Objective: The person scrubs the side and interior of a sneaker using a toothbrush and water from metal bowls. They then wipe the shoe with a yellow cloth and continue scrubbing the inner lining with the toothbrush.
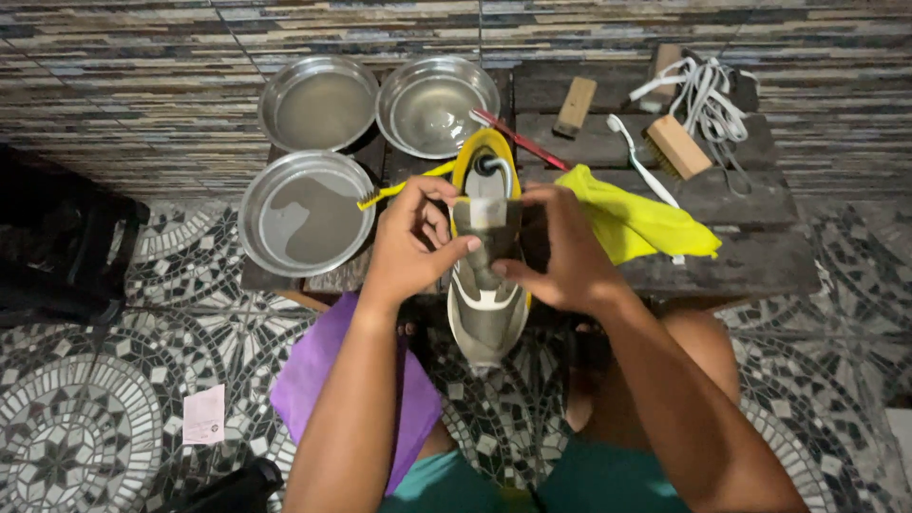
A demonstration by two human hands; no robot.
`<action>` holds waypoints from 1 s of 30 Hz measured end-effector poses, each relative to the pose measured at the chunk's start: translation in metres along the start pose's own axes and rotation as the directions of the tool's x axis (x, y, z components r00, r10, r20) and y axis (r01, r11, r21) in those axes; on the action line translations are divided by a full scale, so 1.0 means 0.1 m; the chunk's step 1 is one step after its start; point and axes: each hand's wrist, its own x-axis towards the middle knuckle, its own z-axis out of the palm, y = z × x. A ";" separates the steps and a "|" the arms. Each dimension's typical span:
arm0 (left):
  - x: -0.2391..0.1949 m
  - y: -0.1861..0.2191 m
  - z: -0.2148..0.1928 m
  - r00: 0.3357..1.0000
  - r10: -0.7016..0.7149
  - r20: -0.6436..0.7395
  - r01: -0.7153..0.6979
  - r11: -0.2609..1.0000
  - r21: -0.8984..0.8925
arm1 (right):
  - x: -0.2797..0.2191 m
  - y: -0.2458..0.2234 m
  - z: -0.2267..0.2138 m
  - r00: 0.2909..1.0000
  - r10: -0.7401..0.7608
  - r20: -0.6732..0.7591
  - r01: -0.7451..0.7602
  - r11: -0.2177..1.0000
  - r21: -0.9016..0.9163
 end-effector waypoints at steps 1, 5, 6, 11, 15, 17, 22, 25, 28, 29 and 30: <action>0.01 0.04 0.00 1.000 -0.012 -0.027 0.012 1.000 0.012 | -0.01 -0.06 -0.02 0.996 0.085 0.030 -0.086 0.996 0.024; 0.08 0.16 -0.05 0.984 -0.176 -0.035 0.179 0.970 0.164 | 0.01 -0.11 0.04 0.958 0.267 0.102 -0.282 0.941 0.188; 0.09 0.12 0.00 0.983 -0.180 -0.036 0.184 0.969 0.165 | 0.02 -0.15 0.07 0.957 0.269 0.105 -0.285 0.940 0.190; 0.09 0.04 0.18 0.902 -0.427 -0.065 0.428 0.904 -0.009 | -0.03 -0.12 0.19 0.845 0.534 0.041 -0.510 0.779 0.365; -0.01 -0.04 0.26 0.932 -0.356 -0.064 0.339 0.922 -0.188 | -0.05 0.14 0.18 0.708 0.706 -0.026 -0.611 0.630 0.478; -0.02 0.23 0.31 0.980 -0.190 -0.056 0.188 0.981 -0.035 | 0.04 0.08 0.15 0.552 0.830 0.082 -0.550 0.289 0.784; -0.09 0.27 0.48 0.916 -0.349 -0.198 0.308 0.928 -0.210 | -0.12 0.23 0.00 0.549 0.830 0.099 -0.453 0.195 0.870; -0.08 0.32 0.50 0.873 -0.472 -0.127 0.380 0.819 -0.430 | -0.14 0.22 -0.13 0.588 0.805 0.078 -0.412 0.216 0.885; -0.13 0.31 0.55 0.840 -0.543 0.017 0.451 0.678 -0.580 | -0.12 0.13 -0.20 0.602 0.794 0.086 -0.402 0.209 0.891; -0.14 0.30 0.57 0.829 -0.553 0.090 0.476 0.611 -0.633 | -0.11 0.10 -0.22 0.589 0.802 0.100 -0.414 0.193 0.890; -0.16 0.27 0.60 0.828 -0.554 0.087 0.476 0.611 -0.633 | -0.09 0.02 -0.21 0.589 0.801 0.103 -0.415 0.191 0.890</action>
